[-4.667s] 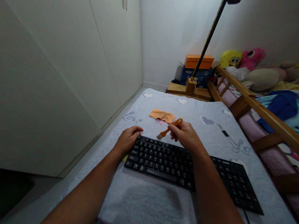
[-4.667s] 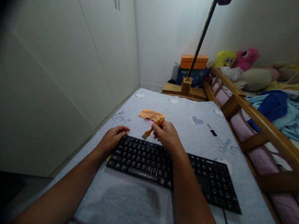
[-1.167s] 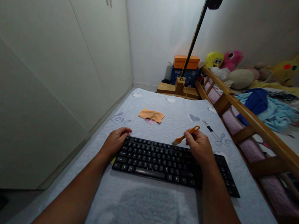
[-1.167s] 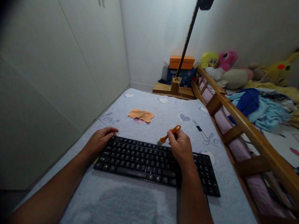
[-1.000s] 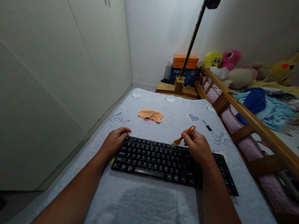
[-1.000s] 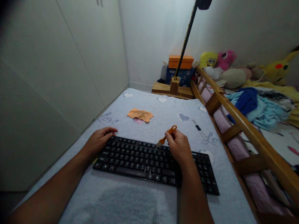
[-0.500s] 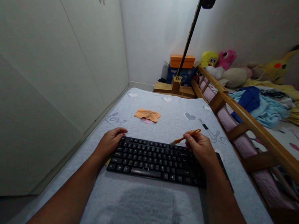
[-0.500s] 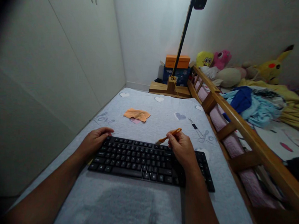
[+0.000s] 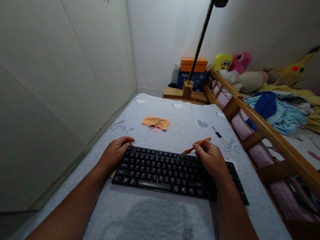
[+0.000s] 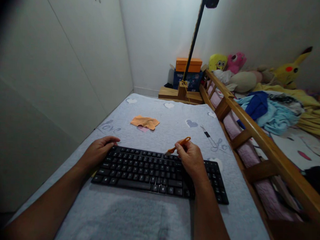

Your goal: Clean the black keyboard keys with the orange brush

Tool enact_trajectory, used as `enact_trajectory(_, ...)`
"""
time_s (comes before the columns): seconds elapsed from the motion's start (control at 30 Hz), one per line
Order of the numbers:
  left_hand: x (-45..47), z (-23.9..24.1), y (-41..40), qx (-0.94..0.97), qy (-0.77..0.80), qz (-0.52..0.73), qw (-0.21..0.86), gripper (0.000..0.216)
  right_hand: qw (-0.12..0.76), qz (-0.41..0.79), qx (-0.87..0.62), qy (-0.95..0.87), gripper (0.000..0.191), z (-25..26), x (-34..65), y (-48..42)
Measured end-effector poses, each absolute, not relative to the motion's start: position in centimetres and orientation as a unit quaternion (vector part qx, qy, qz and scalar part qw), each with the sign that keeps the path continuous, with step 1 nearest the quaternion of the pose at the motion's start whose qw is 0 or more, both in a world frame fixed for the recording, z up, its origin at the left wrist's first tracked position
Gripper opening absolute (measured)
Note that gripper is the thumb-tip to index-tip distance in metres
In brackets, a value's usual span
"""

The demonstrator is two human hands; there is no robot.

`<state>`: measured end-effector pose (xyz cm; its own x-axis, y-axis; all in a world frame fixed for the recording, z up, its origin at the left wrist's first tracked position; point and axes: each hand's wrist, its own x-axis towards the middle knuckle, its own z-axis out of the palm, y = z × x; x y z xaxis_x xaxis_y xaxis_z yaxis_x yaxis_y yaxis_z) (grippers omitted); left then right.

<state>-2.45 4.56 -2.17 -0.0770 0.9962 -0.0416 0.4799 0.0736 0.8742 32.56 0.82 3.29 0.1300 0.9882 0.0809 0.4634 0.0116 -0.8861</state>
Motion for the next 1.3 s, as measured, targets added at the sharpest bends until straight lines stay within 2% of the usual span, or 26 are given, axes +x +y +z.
enact_trajectory(0.3, -2.2, -1.8, 4.4, 0.572, 0.642, 0.362, 0.359, 0.037, 0.368, 0.240, -0.665, -0.604, 0.037, 3.2, 33.5, 0.8)
enact_trajectory(0.4, -2.3, -2.1, 4.4, 0.573, 0.638, 0.365, 0.362, 0.036, 0.382, 0.219, -0.674, -0.593, 0.035, 3.3, 33.9, 0.8)
enact_trajectory(0.67, -2.5, -2.3, 4.6, 0.587, 0.635, 0.357, 0.354, 0.036, 0.429, 0.273, -0.639, -0.577, 0.035, 3.0, 32.4, 0.7)
enact_trajectory(0.87, -2.4, -2.1, 4.5, 0.581, 0.638, 0.358, 0.356, 0.036, 0.388, 0.203, -0.667, -0.603, 0.030, 2.7, 33.2, 0.9)
enact_trajectory(1.0, -2.4, -2.2, 4.5, 0.572, 0.643, 0.361, 0.360, 0.037, 0.400, 0.164, -0.682, -0.590, 0.028, 2.8, 34.1, 0.8)
enact_trajectory(1.13, -2.3, -2.2, 4.5, 0.567, 0.643, 0.365, 0.365, 0.038, 0.430, 0.194, -0.668, -0.575, 0.033, 2.8, 33.7, 0.6)
enact_trajectory(1.3, -2.2, -1.9, 4.5, 0.571, 0.646, 0.357, 0.360, 0.038, 0.405, 0.217, -0.657, -0.598, 0.031, 2.8, 32.8, 0.7)
